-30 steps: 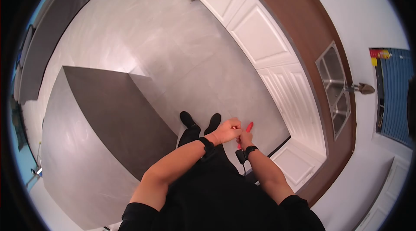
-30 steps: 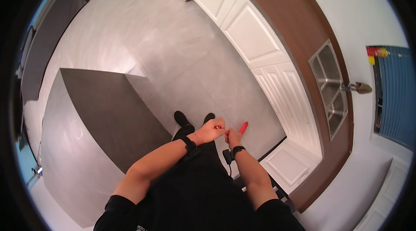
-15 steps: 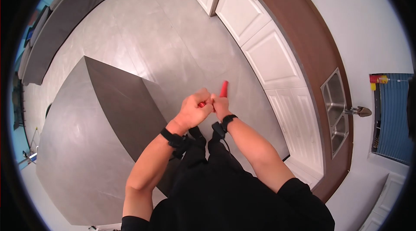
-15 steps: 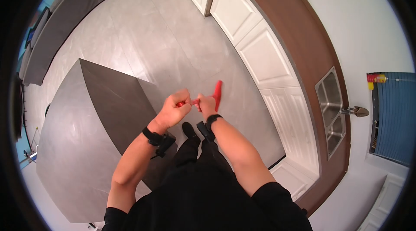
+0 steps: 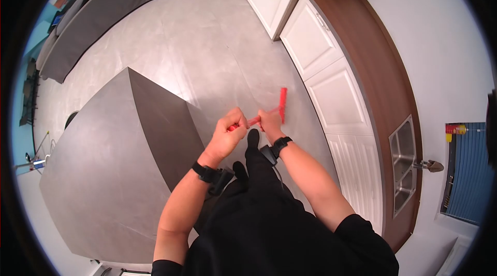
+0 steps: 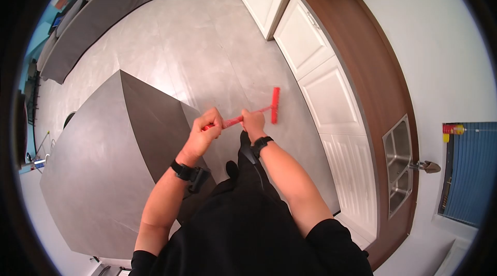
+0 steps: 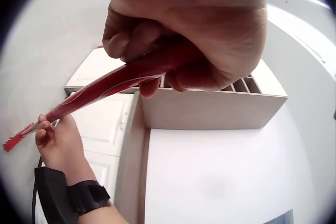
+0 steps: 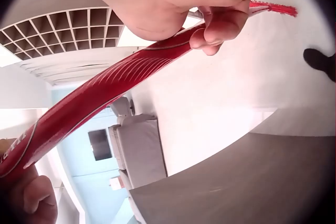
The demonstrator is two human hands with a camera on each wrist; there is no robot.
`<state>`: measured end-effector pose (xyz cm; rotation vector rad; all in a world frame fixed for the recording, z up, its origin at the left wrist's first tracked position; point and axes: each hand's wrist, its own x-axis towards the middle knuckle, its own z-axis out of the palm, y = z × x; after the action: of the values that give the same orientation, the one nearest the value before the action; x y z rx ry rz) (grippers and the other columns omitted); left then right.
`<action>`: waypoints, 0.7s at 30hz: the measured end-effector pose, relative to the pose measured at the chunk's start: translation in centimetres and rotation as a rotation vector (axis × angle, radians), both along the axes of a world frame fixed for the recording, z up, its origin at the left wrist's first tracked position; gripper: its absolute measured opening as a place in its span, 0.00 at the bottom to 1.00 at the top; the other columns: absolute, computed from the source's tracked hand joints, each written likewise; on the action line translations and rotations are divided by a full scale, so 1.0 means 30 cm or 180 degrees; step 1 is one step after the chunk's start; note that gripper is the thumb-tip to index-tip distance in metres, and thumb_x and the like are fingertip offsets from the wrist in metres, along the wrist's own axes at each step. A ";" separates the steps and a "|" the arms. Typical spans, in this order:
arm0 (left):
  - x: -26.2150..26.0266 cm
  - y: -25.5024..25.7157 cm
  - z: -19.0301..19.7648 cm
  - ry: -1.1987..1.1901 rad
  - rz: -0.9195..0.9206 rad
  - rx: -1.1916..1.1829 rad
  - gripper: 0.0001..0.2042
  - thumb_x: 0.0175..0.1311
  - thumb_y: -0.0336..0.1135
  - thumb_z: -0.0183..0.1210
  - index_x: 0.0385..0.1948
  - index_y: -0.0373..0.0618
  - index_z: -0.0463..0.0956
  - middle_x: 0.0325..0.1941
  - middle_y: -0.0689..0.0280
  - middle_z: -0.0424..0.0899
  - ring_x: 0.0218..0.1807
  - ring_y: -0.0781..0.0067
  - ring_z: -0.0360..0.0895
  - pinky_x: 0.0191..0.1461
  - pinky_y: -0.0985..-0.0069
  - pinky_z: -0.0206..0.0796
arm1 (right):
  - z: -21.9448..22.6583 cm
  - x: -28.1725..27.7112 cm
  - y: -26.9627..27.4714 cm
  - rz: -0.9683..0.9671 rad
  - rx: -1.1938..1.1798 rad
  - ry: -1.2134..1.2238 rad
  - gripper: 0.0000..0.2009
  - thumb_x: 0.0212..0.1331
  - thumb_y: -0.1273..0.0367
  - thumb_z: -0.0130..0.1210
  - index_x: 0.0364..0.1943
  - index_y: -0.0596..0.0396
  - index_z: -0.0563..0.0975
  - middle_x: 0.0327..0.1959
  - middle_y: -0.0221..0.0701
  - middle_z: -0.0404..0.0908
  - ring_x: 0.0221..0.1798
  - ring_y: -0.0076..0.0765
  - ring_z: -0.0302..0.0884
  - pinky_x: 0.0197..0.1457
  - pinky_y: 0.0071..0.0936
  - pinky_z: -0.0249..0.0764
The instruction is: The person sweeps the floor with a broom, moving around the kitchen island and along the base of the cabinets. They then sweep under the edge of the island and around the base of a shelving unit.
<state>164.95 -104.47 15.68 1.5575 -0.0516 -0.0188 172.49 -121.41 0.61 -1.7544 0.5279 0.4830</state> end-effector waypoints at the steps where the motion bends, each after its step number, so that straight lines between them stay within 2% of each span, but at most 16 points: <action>1: 0.003 -0.015 -0.048 0.0304 0.0002 -0.0214 0.04 0.50 0.22 0.53 0.21 0.39 0.68 0.30 0.65 0.72 0.35 0.73 0.68 0.40 0.77 0.60 | -0.027 0.000 -0.035 0.0052 -0.0111 -0.0031 0.18 0.51 0.63 0.56 0.13 0.63 0.77 0.10 0.35 0.75 0.10 0.31 0.71 0.16 0.30 0.69; 3: 0.012 -0.049 -0.165 0.0776 -0.0051 -0.0543 0.04 0.51 0.22 0.54 0.21 0.39 0.69 0.32 0.66 0.72 0.38 0.74 0.70 0.44 0.77 0.61 | -0.160 0.011 -0.113 0.0154 -0.0327 0.0045 0.18 0.51 0.61 0.56 0.13 0.63 0.77 0.10 0.36 0.76 0.11 0.33 0.74 0.17 0.31 0.70; 5: 0.029 -0.095 -0.252 0.0990 -0.0037 -0.0542 0.03 0.53 0.22 0.54 0.22 0.39 0.69 0.32 0.65 0.73 0.39 0.72 0.71 0.46 0.76 0.62 | -0.218 0.024 -0.158 0.0114 -0.0567 0.0240 0.18 0.51 0.61 0.56 0.12 0.62 0.77 0.11 0.37 0.76 0.12 0.34 0.75 0.18 0.31 0.72; 9: 0.099 -0.106 -0.342 0.0931 -0.0023 -0.0444 0.03 0.53 0.23 0.55 0.23 0.39 0.69 0.33 0.65 0.73 0.40 0.70 0.71 0.47 0.76 0.62 | -0.385 0.063 -0.159 0.0063 -0.0529 0.0446 0.18 0.50 0.61 0.56 0.12 0.62 0.76 0.10 0.37 0.76 0.12 0.35 0.76 0.19 0.33 0.73; 12: 0.146 0.001 -0.368 0.1042 0.0210 -0.0430 0.03 0.50 0.21 0.54 0.21 0.39 0.69 0.31 0.65 0.72 0.38 0.71 0.70 0.45 0.76 0.61 | -0.314 0.134 -0.040 0.0162 -0.0522 0.0454 0.18 0.50 0.60 0.56 0.12 0.62 0.77 0.10 0.37 0.76 0.13 0.37 0.77 0.22 0.34 0.75; 13: 0.171 0.046 -0.337 0.1056 0.0285 -0.0365 0.03 0.50 0.21 0.53 0.21 0.39 0.68 0.31 0.64 0.71 0.37 0.72 0.69 0.44 0.77 0.60 | -0.313 0.156 0.008 0.0228 -0.0634 0.0450 0.19 0.50 0.60 0.56 0.12 0.62 0.77 0.10 0.37 0.76 0.13 0.37 0.77 0.23 0.34 0.75; 14: 0.195 0.090 -0.311 0.0985 0.0320 -0.0275 0.03 0.50 0.21 0.52 0.21 0.38 0.68 0.31 0.64 0.71 0.37 0.72 0.69 0.43 0.77 0.60 | -0.380 0.174 0.054 0.0405 -0.0606 0.0326 0.19 0.50 0.60 0.55 0.12 0.62 0.77 0.10 0.38 0.76 0.14 0.38 0.77 0.23 0.36 0.74; 15: 0.213 0.135 -0.287 0.0907 0.0356 -0.0182 0.03 0.50 0.21 0.52 0.21 0.38 0.67 0.30 0.64 0.71 0.37 0.72 0.69 0.43 0.77 0.60 | -0.369 0.194 0.110 0.0439 -0.0616 0.0343 0.19 0.50 0.60 0.55 0.12 0.62 0.77 0.10 0.38 0.76 0.14 0.38 0.77 0.23 0.36 0.74; 17: 0.238 0.230 -0.233 0.0785 0.0452 0.0011 0.04 0.50 0.21 0.51 0.20 0.38 0.67 0.30 0.64 0.71 0.37 0.72 0.69 0.43 0.77 0.60 | -0.310 0.236 0.253 0.0421 -0.0192 0.0376 0.18 0.49 0.61 0.57 0.12 0.62 0.76 0.08 0.34 0.74 0.09 0.31 0.70 0.14 0.30 0.66; 21: 0.285 0.425 -0.117 0.0619 0.0559 0.0287 0.04 0.50 0.20 0.50 0.20 0.38 0.66 0.30 0.64 0.69 0.36 0.70 0.69 0.41 0.77 0.60 | -0.284 0.300 0.532 0.0530 0.0037 0.0223 0.17 0.49 0.62 0.57 0.12 0.62 0.75 0.09 0.33 0.74 0.09 0.30 0.70 0.14 0.29 0.66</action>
<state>173.50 -91.74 12.17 1.6385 0.2424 -0.0343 181.50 -105.46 -7.91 -1.7834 0.4290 0.6652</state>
